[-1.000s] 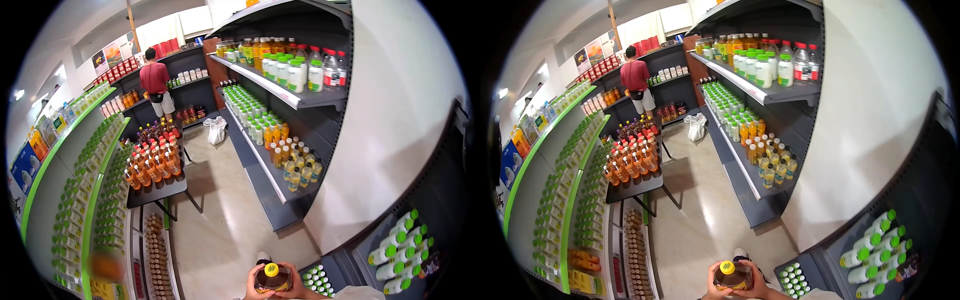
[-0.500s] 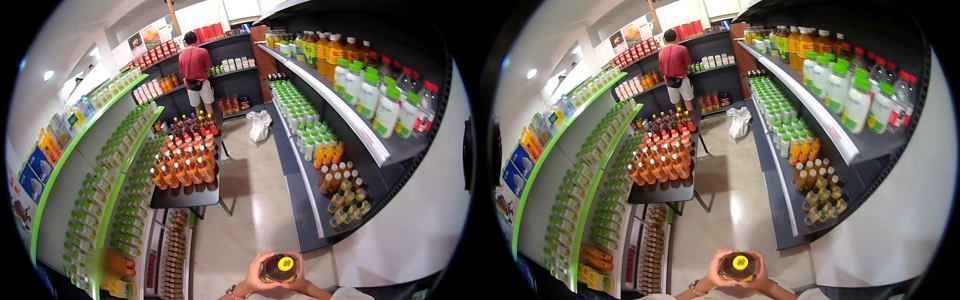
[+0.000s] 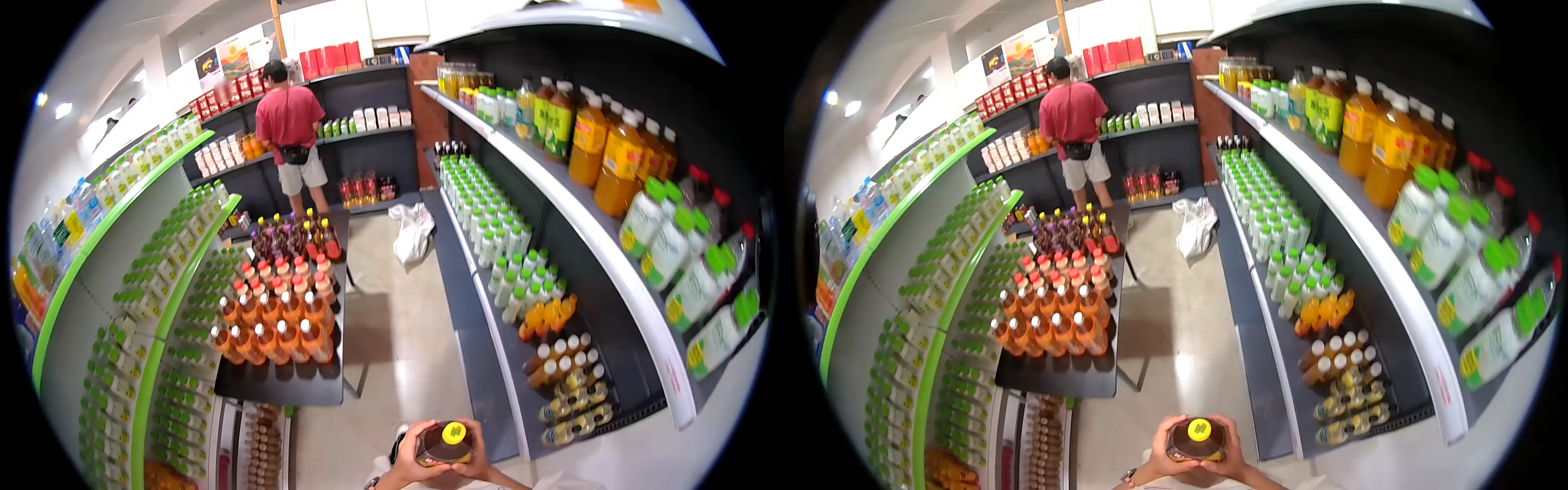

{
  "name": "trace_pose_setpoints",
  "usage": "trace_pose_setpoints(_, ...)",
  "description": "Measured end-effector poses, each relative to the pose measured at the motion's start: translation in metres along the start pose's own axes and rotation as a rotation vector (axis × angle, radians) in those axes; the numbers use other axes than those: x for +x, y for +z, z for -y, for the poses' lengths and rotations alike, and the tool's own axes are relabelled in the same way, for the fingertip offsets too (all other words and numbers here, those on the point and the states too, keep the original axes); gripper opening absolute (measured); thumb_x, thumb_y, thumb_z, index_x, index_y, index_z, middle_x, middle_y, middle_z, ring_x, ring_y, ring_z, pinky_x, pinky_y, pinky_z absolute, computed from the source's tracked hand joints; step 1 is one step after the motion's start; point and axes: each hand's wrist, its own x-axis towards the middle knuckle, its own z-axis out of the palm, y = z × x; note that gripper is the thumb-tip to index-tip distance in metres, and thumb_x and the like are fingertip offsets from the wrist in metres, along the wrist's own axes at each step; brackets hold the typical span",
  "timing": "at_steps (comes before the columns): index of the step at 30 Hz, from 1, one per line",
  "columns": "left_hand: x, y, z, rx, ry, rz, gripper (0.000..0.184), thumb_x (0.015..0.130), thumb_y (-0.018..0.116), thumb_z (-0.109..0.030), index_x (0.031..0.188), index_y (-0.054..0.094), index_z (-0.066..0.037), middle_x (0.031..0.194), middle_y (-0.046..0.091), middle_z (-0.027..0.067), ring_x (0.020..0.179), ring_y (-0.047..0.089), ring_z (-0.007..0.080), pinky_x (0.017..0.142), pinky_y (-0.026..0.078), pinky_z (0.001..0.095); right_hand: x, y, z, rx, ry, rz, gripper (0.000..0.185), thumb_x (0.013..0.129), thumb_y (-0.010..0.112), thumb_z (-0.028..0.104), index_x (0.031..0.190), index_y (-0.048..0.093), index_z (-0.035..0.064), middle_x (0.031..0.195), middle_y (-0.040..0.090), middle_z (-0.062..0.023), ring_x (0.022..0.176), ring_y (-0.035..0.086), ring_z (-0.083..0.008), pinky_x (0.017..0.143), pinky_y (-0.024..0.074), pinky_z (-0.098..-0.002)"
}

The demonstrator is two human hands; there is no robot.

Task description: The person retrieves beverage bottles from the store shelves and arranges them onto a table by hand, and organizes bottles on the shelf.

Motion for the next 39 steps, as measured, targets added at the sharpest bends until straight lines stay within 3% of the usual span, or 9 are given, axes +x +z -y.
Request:
trace_pose_setpoints(13,0.191,-0.111,0.097,0.049,0.007,-0.067,0.091,0.06,0.094,-0.022,0.134,0.046,0.001,0.122,0.056,0.0187,0.111,0.059,0.0297,0.098,0.047,0.038,0.225,0.01,-0.094,0.071,0.023,-0.014,0.099,0.072,0.086,0.04,0.141,0.03,-0.002,0.134,0.046,-0.0154,0.127,0.048,-0.0253,0.109,0.0372,-0.0384)
trace_pose_setpoints(16,0.201,-0.121,0.14,-0.088,-0.118,-0.1,0.095,0.063,0.093,-0.024,0.137,0.041,0.003,0.127,0.05,0.0177,0.121,0.053,0.0272,0.105,0.041,0.0377,0.255,0.002,-0.127,0.112,0.052,-0.016,0.097,0.073,0.084,0.043,0.141,0.031,-0.0026,0.135,0.046,-0.015,0.127,0.048,-0.0248,0.109,0.0371,-0.038)
trace_pose_setpoints(19,0.235,-0.129,0.164,-0.228,-0.365,-0.085,0.093,0.071,0.088,-0.029,0.141,0.034,0.001,0.134,0.05,0.0181,0.124,0.051,0.0273,0.106,0.041,0.0395,0.301,-0.007,-0.154,0.324,0.11,0.021,0.095,0.071,0.087,0.025,0.143,0.03,0.0005,0.136,0.046,-0.0151,0.127,0.046,-0.026,0.106,0.0384,-0.0414)
trace_pose_setpoints(20,0.251,-0.134,0.176,-0.145,-0.239,-0.087,0.085,0.078,0.083,-0.023,0.144,0.034,-0.001,0.131,0.053,0.017,0.12,0.055,0.0267,0.102,0.045,0.0386,0.32,-0.017,-0.16,0.138,0.108,0.029,0.097,0.073,0.084,0.043,0.141,0.032,-0.0018,0.134,0.046,-0.0147,0.127,0.048,-0.0246,0.11,0.0366,-0.0382)
trace_pose_setpoints(23,0.304,-0.157,0.222,-0.015,-0.142,-0.167,0.095,0.063,0.093,-0.024,0.137,0.041,0.002,0.127,0.05,0.0165,0.12,0.053,0.0264,0.105,0.04,0.0377,0.389,-0.036,-0.187,0.168,0.13,0.089,0.096,0.073,0.084,0.042,0.142,0.032,-0.001,0.135,0.047,-0.0141,0.128,0.047,-0.0243,0.11,0.0358,-0.0384)
trace_pose_setpoints(27,0.401,-0.182,0.245,0.19,-0.132,-0.161,0.094,0.062,0.093,-0.025,0.136,0.041,0.0,0.125,0.05,0.0142,0.119,0.053,0.0244,0.104,0.041,0.0358,0.499,-0.056,-0.186,0.225,0.213,0.154,0.088,0.077,0.083,0.035,0.142,0.034,0.0016,0.136,0.046,-0.0121,0.13,0.044,-0.0218,0.111,0.0341,-0.0357)
trace_pose_setpoints(31,0.483,-0.197,0.283,0.222,-0.05,-0.272,0.091,0.061,0.093,-0.026,0.133,0.044,0.0,0.117,0.053,0.0157,0.106,0.059,0.0265,0.093,0.049,0.0361,0.589,-0.067,-0.203,0.205,0.222,0.146,0.085,0.079,0.08,0.029,0.145,0.032,0.0031,0.137,0.046,-0.0112,0.131,0.043,-0.0207,0.112,0.0328,-0.0355)
trace_pose_setpoints(34,0.52,-0.201,0.304,0.164,-0.096,-0.369,0.093,0.061,0.094,-0.026,0.134,0.042,0.0,0.118,0.051,0.0141,0.109,0.058,0.0251,0.095,0.047,0.0363,0.641,-0.081,-0.213,0.351,0.338,0.189,0.096,0.074,0.086,0.033,0.146,0.03,0.0034,0.137,0.045,-0.0122,0.132,0.042,-0.0211,0.113,0.0307,-0.0357)
trace_pose_setpoints(39,0.547,-0.21,0.349,0.065,-0.116,-0.396,0.099,0.067,0.091,-0.033,0.14,0.034,0.002,0.128,0.047,0.0144,0.121,0.05,0.0247,0.105,0.039,0.0375,0.69,-0.105,-0.25,0.247,0.257,0.305,0.123,0.055,0.097,0.035,0.149,0.024,0.0045,0.141,0.042,-0.012,0.134,0.04,-0.0228,0.113,0.0314,-0.0366)
